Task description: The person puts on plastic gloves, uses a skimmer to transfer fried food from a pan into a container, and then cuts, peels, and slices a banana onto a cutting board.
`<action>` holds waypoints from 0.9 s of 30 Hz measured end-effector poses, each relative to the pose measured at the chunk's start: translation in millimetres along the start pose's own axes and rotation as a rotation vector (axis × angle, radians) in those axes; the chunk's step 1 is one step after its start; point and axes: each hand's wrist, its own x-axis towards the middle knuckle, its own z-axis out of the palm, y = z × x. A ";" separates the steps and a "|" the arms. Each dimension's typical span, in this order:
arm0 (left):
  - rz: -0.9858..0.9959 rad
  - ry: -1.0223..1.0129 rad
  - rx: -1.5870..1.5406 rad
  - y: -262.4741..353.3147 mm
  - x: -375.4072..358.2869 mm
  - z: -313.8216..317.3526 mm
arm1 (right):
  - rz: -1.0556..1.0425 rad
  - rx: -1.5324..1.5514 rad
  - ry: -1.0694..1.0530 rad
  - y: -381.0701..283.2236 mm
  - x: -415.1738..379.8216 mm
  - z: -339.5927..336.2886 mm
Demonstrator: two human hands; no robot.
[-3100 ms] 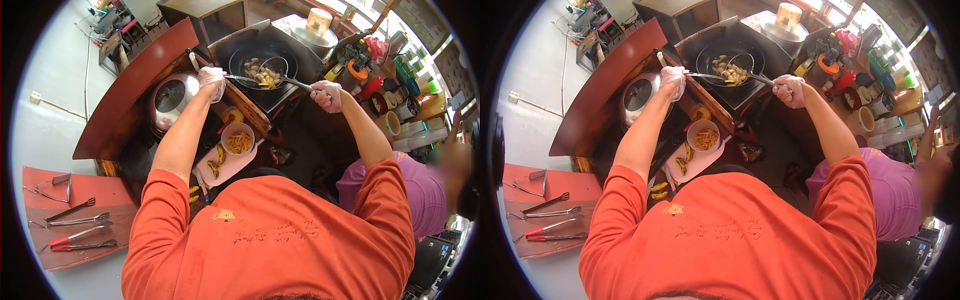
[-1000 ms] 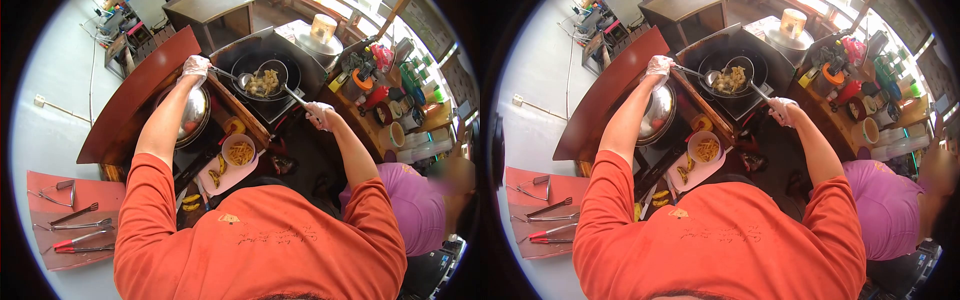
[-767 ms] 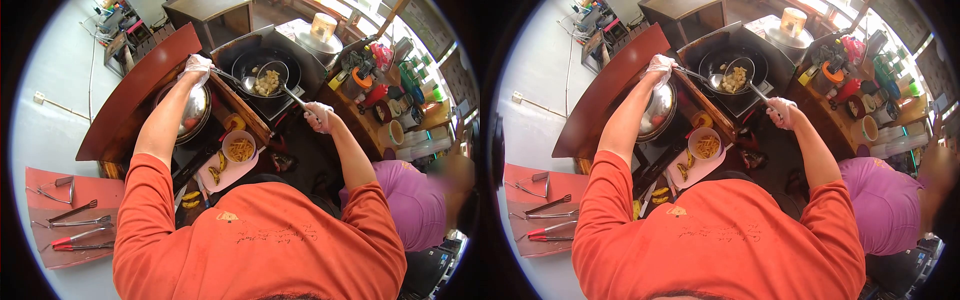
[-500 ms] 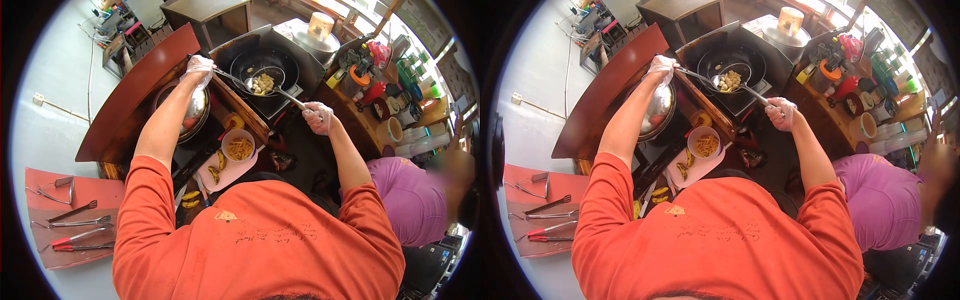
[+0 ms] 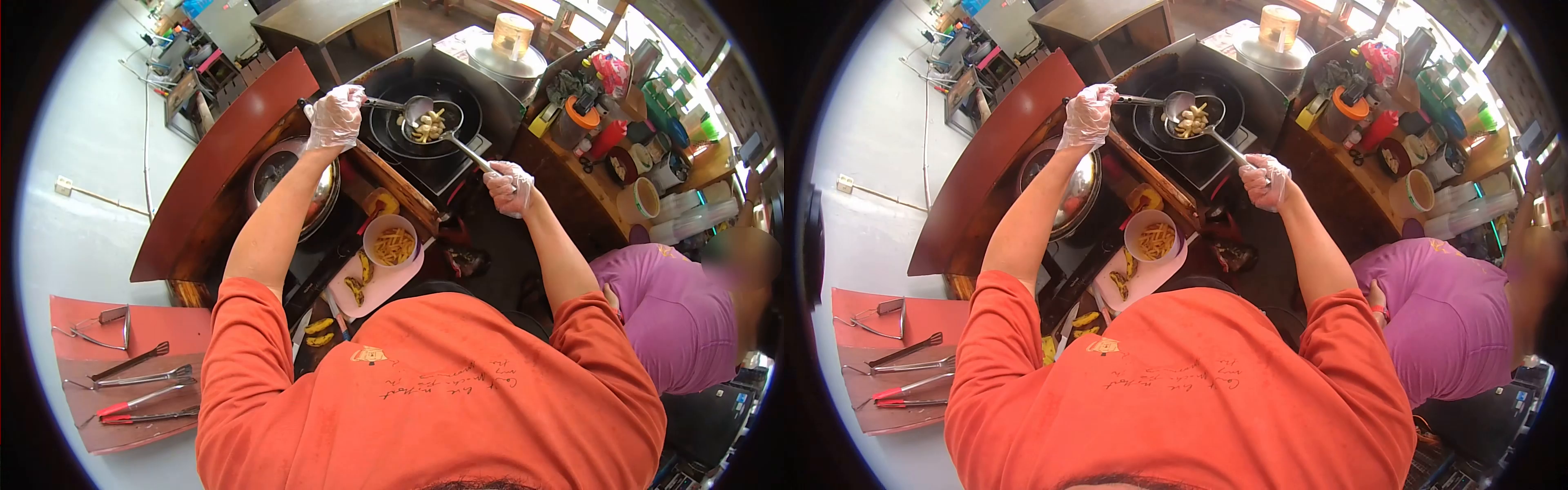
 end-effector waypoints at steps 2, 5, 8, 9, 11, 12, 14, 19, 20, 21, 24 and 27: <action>0.024 0.004 0.031 3.7 1.6 -3.5 | 0.003 0.003 -0.044 -0.7 0.6 -3.4; 0.035 0.036 0.094 -4.5 3.0 -3.3 | -0.024 0.012 -0.021 0.2 -0.7 -5.4; 0.049 0.071 0.268 -18.7 -3.2 3.0 | -0.040 0.018 0.002 -0.6 -4.3 -6.1; 0.050 0.071 0.266 -21.8 -8.5 6.2 | -0.046 0.002 0.014 -1.6 -4.8 -5.9; 0.146 0.071 0.519 -15.3 -20.7 3.5 | -0.054 -0.015 0.026 -1.8 -6.8 -2.5; 0.055 0.053 0.485 -10.4 -28.1 4.6 | -0.066 -0.026 0.047 -1.8 -8.3 -0.9; 0.002 0.054 0.427 -17.7 -38.7 14.4 | -0.079 -0.037 0.068 -0.3 -12.2 4.6; -0.385 0.163 0.043 -34.1 -59.3 40.9 | -0.130 -0.072 0.162 -0.8 -19.4 17.7; -0.377 0.204 0.049 -49.6 -63.1 54.0 | -0.124 -0.081 0.164 -1.8 -21.3 19.7; -0.384 0.213 0.048 -67.9 -65.8 71.5 | -0.129 -0.073 0.170 -3.1 -23.4 21.7; -0.781 0.265 -0.499 -110.3 -74.4 120.1 | -0.138 -0.083 0.206 -4.3 -31.8 30.2; -1.017 0.550 -0.968 -189.1 -86.8 172.9 | -0.165 -0.098 0.244 -4.4 -40.6 36.1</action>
